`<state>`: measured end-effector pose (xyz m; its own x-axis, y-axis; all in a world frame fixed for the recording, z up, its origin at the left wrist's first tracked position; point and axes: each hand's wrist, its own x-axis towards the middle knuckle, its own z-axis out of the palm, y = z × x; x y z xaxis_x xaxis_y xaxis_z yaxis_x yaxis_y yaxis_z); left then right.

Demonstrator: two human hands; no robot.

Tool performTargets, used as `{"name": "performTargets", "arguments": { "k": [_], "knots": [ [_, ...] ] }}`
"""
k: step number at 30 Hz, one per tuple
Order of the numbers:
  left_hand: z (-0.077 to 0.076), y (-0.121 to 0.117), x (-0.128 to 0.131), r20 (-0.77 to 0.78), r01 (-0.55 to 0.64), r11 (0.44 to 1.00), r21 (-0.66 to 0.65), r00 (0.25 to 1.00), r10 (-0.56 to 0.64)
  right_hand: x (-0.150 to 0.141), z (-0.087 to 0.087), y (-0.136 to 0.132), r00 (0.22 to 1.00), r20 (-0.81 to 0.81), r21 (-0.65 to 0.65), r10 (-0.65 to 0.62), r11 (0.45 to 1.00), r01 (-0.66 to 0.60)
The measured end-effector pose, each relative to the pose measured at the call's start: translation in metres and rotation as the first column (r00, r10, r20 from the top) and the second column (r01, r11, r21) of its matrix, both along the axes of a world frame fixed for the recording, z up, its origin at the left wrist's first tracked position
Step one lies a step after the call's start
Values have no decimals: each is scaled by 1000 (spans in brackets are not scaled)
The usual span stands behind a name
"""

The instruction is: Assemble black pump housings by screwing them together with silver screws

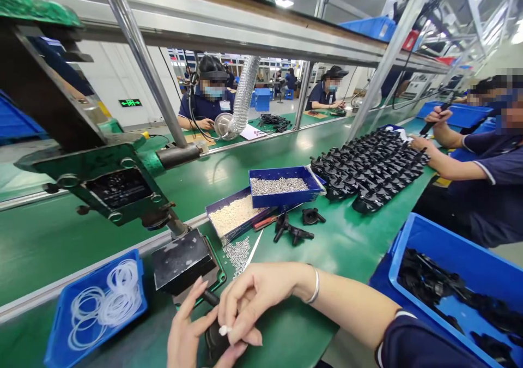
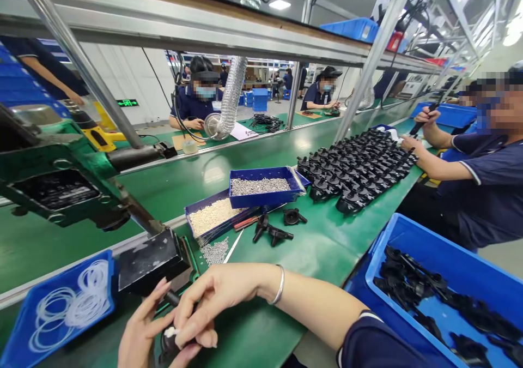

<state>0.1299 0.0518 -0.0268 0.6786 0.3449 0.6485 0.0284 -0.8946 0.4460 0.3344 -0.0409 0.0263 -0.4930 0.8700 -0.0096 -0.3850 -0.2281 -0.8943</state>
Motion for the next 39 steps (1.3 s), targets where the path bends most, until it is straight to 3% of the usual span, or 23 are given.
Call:
{"name": "performTargets", "arguments": {
  "k": [5,8,12,15,17,19,22,24,28,31,35,39],
  "knots": [
    [9,-1,-11,-50,13,966,-259,998,-27,-12,-14,10,992,-117,-41,-50,998,45],
    [10,-16,-8,-17,-9,850,-526,1000,0,-18,-20,4,957,-228,-141,-182,978,152],
    [15,-30,3,-39,-60,609,-791,998,48,-20,-22,0,886,-273,-243,-375,918,313],
    [21,-31,9,-20,-36,329,-944,998,54,-16,-19,1,836,-211,-236,-506,856,459],
    [25,-30,10,5,-4,172,-985,999,52,-11,-16,1,804,-121,-189,-583,808,558],
    [27,-29,10,40,35,85,-996,998,56,-6,-13,0,795,0,-131,-607,788,601],
    [26,-28,11,82,81,14,-997,995,57,-4,-11,-4,808,209,-39,-551,821,570],
    [24,-28,10,126,126,-3,-992,990,71,-8,-10,-7,788,348,33,-509,846,532],
    [23,-29,9,192,196,-25,-980,977,94,-17,-11,-9,633,556,236,-538,833,501],
    [27,-29,8,224,230,-88,-969,972,75,-21,-12,-11,534,594,392,-602,796,461],
    [31,-29,8,266,278,-160,-947,960,92,-23,-14,-14,468,618,483,-631,775,408],
    [30,-30,8,272,285,-153,-946,957,98,-27,-15,-16,441,605,577,-663,747,331]
  ]
}}
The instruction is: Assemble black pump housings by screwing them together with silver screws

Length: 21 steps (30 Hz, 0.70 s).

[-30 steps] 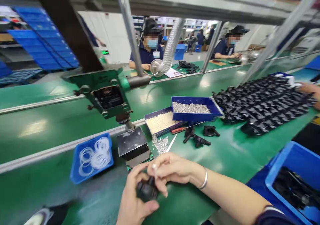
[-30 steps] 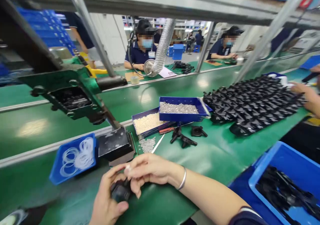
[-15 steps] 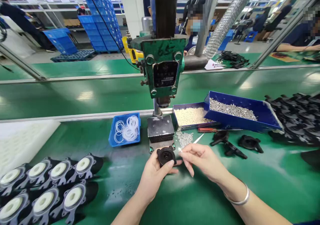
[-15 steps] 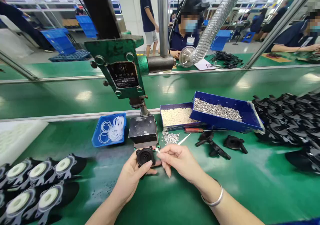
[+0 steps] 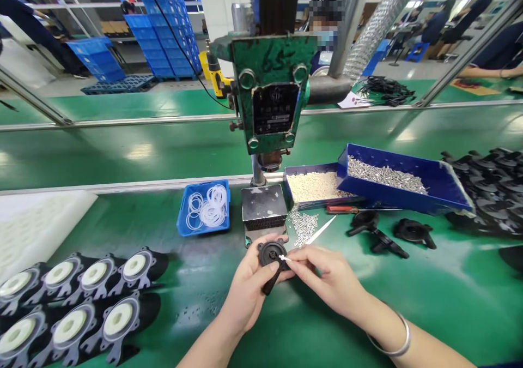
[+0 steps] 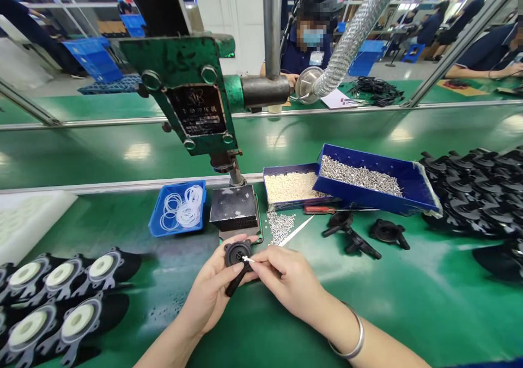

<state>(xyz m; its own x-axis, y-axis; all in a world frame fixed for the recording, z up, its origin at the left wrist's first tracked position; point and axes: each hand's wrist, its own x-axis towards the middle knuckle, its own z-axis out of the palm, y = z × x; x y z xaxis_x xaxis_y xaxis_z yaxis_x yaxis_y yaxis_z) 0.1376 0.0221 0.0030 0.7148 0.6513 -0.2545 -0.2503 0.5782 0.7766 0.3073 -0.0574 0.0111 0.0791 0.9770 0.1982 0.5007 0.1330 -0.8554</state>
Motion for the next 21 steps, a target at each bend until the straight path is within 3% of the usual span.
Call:
{"name": "performTargets", "arguments": {
  "k": [6,15,18,21],
  "knots": [
    [-8,-2,0,-41,-13,980,200,999,21,-4,-8,-1,990,143,56,0,998,-8],
    [-14,-7,-2,-211,46,878,476,976,63,-7,-10,-1,988,154,5,-17,1000,16],
    [-16,-8,-3,-319,114,755,646,939,131,-7,-10,-3,986,166,-37,-9,999,15],
    [-19,-9,-4,-353,193,534,823,911,214,-7,-10,-4,987,160,-69,9,998,2]
  ]
}}
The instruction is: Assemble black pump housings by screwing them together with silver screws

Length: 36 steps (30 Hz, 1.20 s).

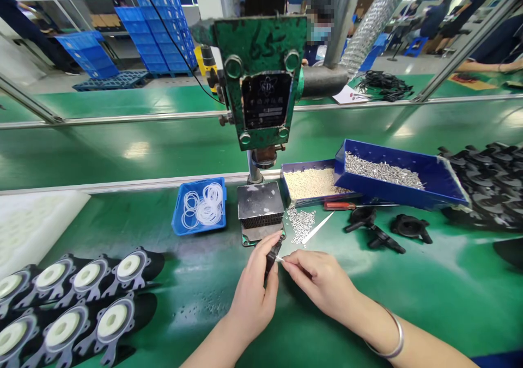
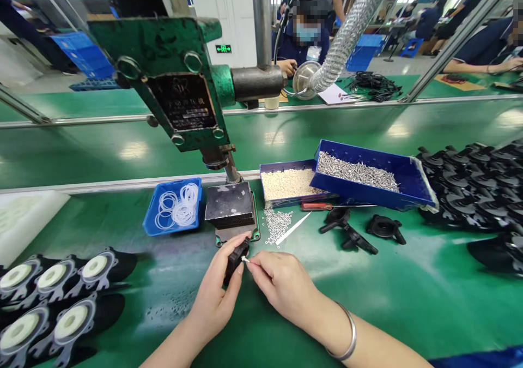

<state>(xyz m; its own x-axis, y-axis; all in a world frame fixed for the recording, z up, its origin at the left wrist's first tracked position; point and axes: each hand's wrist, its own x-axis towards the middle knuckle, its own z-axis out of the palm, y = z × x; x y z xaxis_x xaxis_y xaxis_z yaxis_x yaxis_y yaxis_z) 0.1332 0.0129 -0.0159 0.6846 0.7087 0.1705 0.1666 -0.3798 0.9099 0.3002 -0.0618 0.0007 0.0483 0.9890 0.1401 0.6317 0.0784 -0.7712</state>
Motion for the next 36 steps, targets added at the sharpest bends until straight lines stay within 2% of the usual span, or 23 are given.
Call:
{"name": "performTargets", "arguments": {
  "k": [2,5,7,8,10,13,17,20,23,25,27,28,30,32,34,36],
  "knots": [
    [-3,0,0,-32,27,992,121,999,-24,-1,-2,-1,1000,-8,-14,7,1000,-7],
    [-6,1,1,-66,51,983,176,997,-40,-2,-9,1,1000,-29,-23,-5,1000,4],
    [-7,3,1,-73,60,978,200,996,-47,-3,-13,3,992,-124,-62,-18,998,11],
    [-7,4,2,-73,64,975,213,996,-50,-3,-14,5,975,-220,-104,-34,995,11],
    [-5,5,2,-53,73,965,253,997,-62,-2,-12,8,884,-459,-203,-86,979,-11],
    [1,7,1,15,73,926,371,996,-84,8,-2,10,680,-718,-280,-150,956,-85],
    [15,9,-5,21,8,843,537,1000,-23,26,6,7,511,-845,-334,-160,903,-270],
    [31,4,-15,-111,124,773,623,991,-69,24,3,3,384,-905,-344,-185,849,-401],
    [49,-8,-35,-293,264,749,607,951,-97,11,0,0,337,-921,-355,-198,785,-508],
    [59,-15,-58,-417,280,770,573,909,-20,5,-1,-1,336,-921,-359,-195,759,-543],
    [63,-17,-89,-525,186,794,578,830,188,4,-1,-1,340,-917,-370,-206,756,-539],
    [63,-16,-108,-563,101,790,604,757,333,5,-2,-1,343,-914,-378,-216,760,-528],
    [56,-10,-145,-608,-27,745,667,558,564,8,-4,-1,344,-909,-390,-235,771,-504],
    [46,-1,-179,-654,-6,730,684,439,616,11,-8,0,332,-910,-389,-248,787,-478],
    [36,6,-201,-687,51,735,676,403,604,13,-10,0,320,-914,-381,-249,801,-462],
    [32,9,-208,-698,88,733,675,398,595,14,-11,1,314,-917,-372,-247,815,-445]
  ]
}}
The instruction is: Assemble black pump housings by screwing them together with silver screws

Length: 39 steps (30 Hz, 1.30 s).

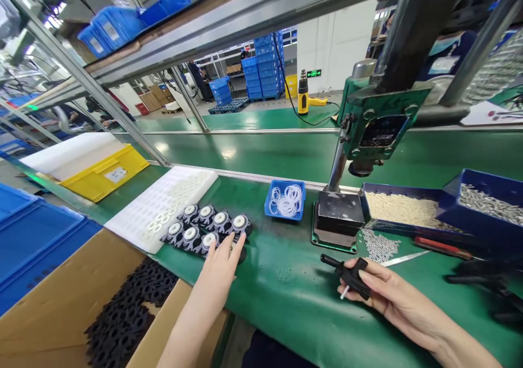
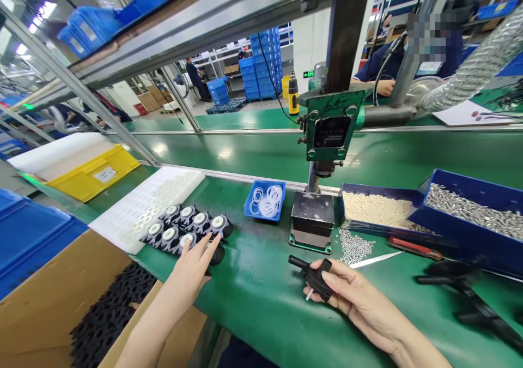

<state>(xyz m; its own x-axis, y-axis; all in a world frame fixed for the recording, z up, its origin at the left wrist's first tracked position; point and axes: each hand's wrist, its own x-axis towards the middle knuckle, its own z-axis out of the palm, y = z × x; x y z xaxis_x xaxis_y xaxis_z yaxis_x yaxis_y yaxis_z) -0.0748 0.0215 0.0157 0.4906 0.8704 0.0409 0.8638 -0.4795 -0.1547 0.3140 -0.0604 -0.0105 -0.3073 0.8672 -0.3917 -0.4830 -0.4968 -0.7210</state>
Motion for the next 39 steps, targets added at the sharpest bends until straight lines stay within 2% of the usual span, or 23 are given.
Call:
{"name": "performTargets", "arguments": {
  "k": [3,7,9,12,16,19,22,24,27,32,37,39],
  "knots": [
    [4,-5,14,32,35,999,8,999,-35,1,5,3,998,21,33,-55,998,54],
    [10,-15,63,261,196,976,-96,951,-166,1,17,7,985,100,150,-139,981,123],
    [6,-16,94,420,335,928,-164,875,-241,0,22,9,973,127,219,-191,963,160],
    [-7,-13,138,621,524,813,-254,733,-278,-1,29,12,949,140,293,-284,927,234],
    [-24,-5,171,782,665,672,-326,589,-204,-6,40,17,915,192,322,-356,903,284],
    [-33,1,171,821,685,613,-393,562,-102,-15,44,23,897,236,333,-373,899,286],
    [-38,3,163,841,688,567,-453,541,16,-26,40,27,886,279,342,-370,901,269],
    [-40,3,160,847,679,570,-462,528,58,-32,35,29,871,327,348,-366,904,248],
    [-41,2,159,823,636,603,-482,565,61,-36,27,30,810,427,403,-403,886,229],
    [-43,0,162,812,624,620,-475,582,36,-39,27,21,634,572,587,-521,800,127],
    [-48,-3,162,839,657,625,-421,544,-5,-46,24,6,445,704,649,-553,756,-87],
    [-50,-4,163,862,666,648,-369,507,-30,-47,18,4,389,735,641,-555,757,-132]
  ]
}}
